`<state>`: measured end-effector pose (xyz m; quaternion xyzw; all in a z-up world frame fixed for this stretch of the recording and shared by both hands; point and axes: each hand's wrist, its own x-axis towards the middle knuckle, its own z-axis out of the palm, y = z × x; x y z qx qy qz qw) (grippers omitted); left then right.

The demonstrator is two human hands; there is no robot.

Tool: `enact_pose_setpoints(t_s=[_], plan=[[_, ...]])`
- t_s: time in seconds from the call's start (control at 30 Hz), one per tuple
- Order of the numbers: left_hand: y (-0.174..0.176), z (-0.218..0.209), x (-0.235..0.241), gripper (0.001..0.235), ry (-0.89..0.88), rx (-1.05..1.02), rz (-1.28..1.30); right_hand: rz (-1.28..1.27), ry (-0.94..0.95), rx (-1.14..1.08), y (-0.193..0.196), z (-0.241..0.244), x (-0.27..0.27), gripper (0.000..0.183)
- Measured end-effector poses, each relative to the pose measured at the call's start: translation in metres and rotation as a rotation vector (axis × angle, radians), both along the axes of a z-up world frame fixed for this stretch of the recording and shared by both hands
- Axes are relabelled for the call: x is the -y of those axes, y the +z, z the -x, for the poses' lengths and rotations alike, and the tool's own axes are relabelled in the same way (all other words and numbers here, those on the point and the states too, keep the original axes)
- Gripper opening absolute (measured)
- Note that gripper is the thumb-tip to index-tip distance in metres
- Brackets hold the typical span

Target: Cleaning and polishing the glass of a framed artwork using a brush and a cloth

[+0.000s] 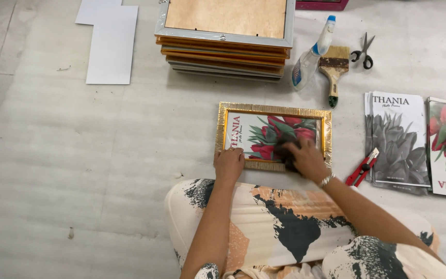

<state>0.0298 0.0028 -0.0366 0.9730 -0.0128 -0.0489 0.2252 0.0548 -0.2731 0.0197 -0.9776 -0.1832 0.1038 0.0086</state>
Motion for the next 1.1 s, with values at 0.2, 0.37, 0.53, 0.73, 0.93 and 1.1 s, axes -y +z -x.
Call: enact_pose_setpoints(t_s=[0.2, 0.37, 0.53, 0.73, 0.93, 1.1], plan=[[0.002, 0.000, 0.001, 0.028, 0.009, -0.026, 0.023, -0.106, -0.348, 0.173, -0.053, -0.084, 0.000, 0.061], [0.003, 0.001, 0.003, 0.029, -0.012, -0.038, 0.003, -0.111, -0.230, -0.011, -0.035, -0.044, -0.057, 0.066], [0.006, 0.004, 0.004, 0.030, -0.035, -0.026, 0.005, -0.079, 0.038, -0.150, -0.017, 0.002, -0.067, 0.070], [0.001, 0.008, 0.004, 0.031, -0.069, -0.056, 0.009, -0.037, 0.106, 0.150, -0.039, -0.081, -0.050, 0.064], [0.019, 0.014, 0.000, 0.046, -0.177, -0.197, -0.043, -0.092, -0.143, 0.234, -0.057, -0.076, -0.091, 0.062], [0.040, 0.019, 0.000, 0.071, -0.268, -0.432, -0.047, -0.080, 0.021, 0.073, -0.045, -0.005, -0.101, 0.071]])
